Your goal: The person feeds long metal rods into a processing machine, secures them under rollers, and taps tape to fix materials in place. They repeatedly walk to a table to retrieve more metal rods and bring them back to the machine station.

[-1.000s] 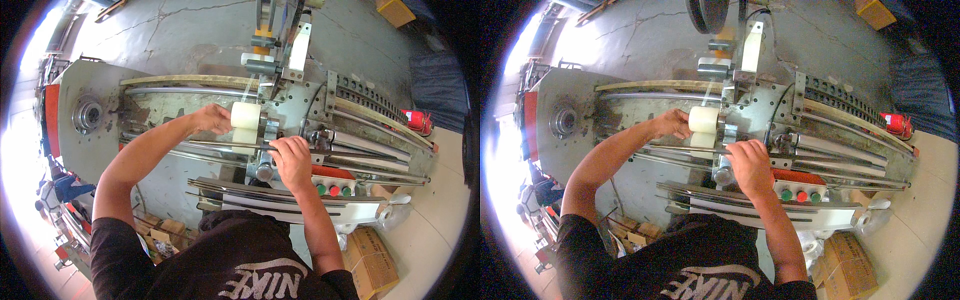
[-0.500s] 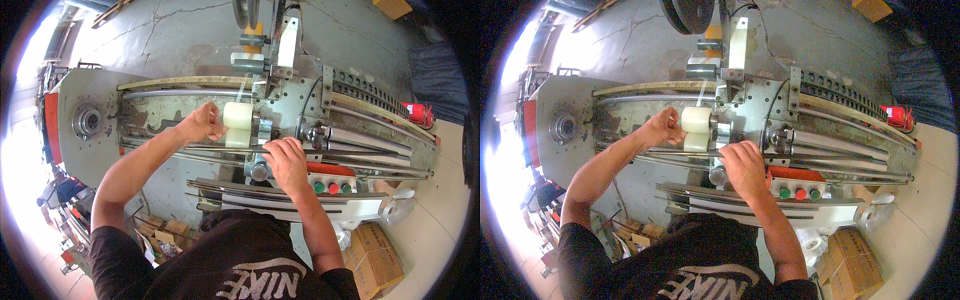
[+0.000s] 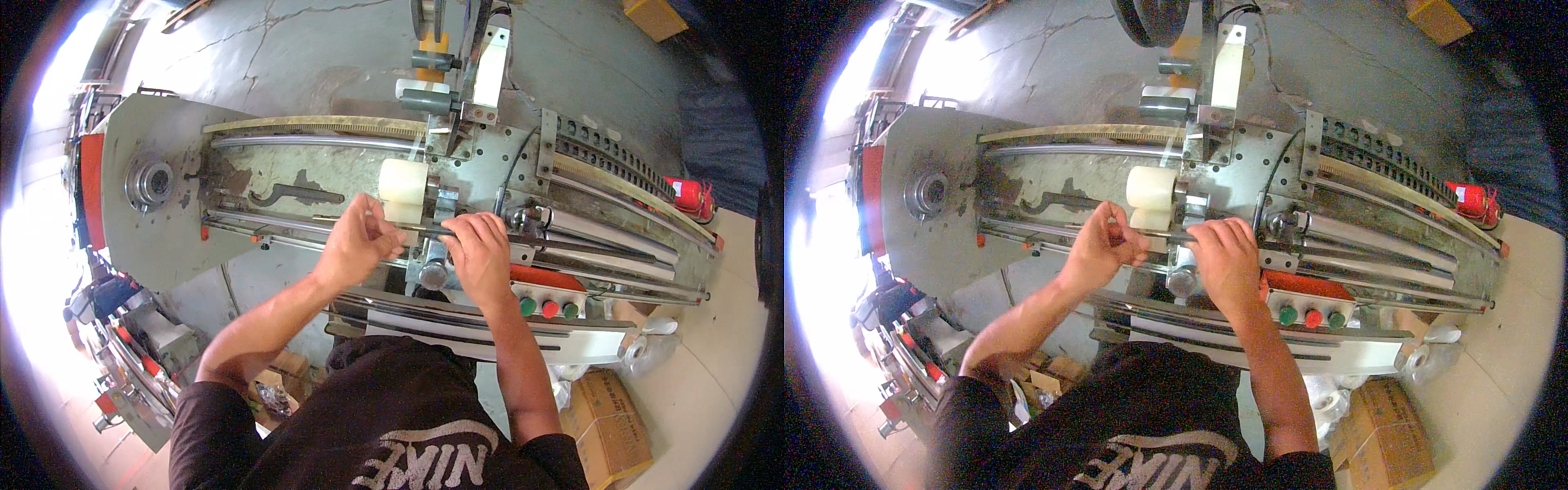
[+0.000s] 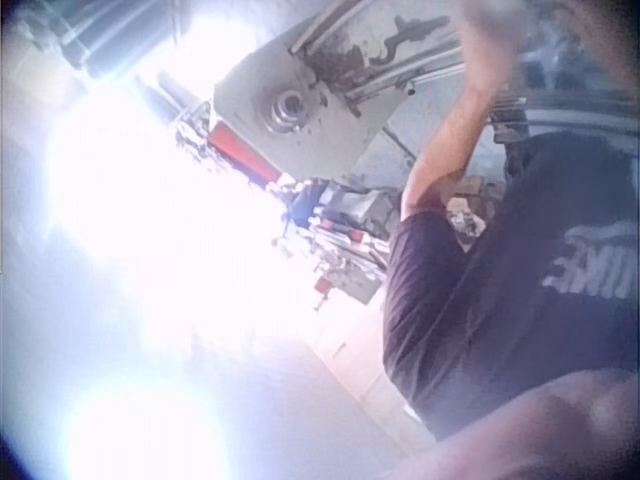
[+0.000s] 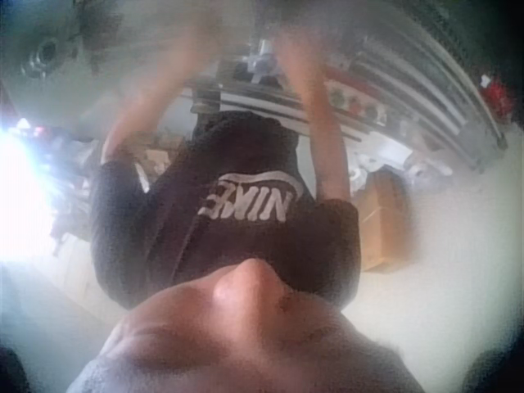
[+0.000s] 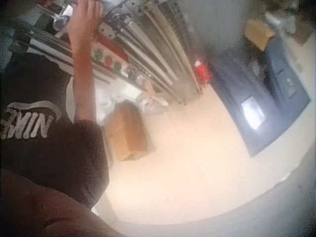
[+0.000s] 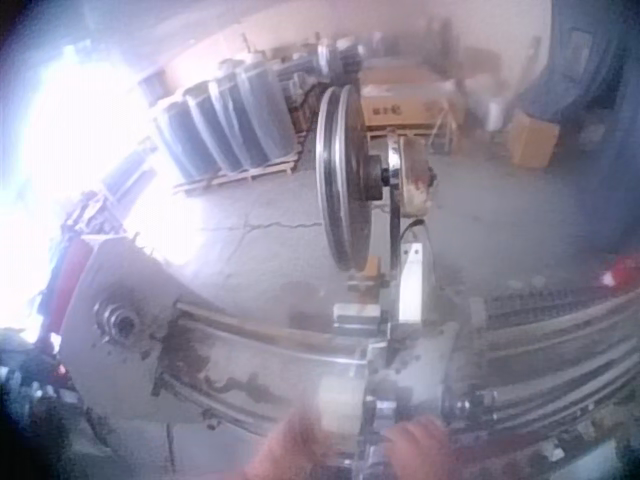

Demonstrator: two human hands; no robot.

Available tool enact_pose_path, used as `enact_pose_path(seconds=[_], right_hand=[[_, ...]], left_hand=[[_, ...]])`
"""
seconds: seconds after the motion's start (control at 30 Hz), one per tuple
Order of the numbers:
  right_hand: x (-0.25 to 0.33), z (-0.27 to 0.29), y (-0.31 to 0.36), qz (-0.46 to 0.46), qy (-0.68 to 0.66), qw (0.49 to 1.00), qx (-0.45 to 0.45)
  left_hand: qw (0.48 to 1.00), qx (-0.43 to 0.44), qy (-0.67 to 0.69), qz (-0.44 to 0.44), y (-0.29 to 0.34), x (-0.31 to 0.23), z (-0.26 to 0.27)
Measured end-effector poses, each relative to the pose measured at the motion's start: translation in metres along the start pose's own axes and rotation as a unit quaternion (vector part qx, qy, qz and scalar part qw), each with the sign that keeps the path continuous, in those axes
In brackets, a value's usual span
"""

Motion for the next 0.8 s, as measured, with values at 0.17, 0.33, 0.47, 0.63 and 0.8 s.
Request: enact_pose_path(seconds=[0.17,0.33,0.47,0.63,0.8], right_hand=[[0.001,0.0,-0.003,-0.006,-0.004,1.0,0.002],[0.001,0.0,-0.002,0.0,-0.011,1.0,0.0],[0.003,0.002,-0.007,-0.008,0.006,1.0,0.016],[0.005,0.007,-0.014,0.001,-0.007,1.0,0.028],[0.0,0.004,-0.014,0.03,-0.026,0.999,0.011]], left_hand=[[0.997,-0.077,0.004,-0.029,0.013,0.018,-0.006],[0.972,-0.148,-0.153,-0.097,0.019,0.015,-0.015],[0.907,-0.161,-0.336,-0.198,0.018,0.007,-0.015],[0.765,-0.162,-0.546,-0.299,0.02,-0.005,-0.011],[0.63,-0.078,-0.643,-0.429,0.012,-0.029,0.009]])
Point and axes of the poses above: each hand's wrist, its own y-axis away from the middle knuckle, its own z-axis out of the back of the hand, x = y × z, the point moved 1 cm from there along -y, towards the middle knuckle, and after that the axes turned 4 degrees about -x, right-handed, at the moved point
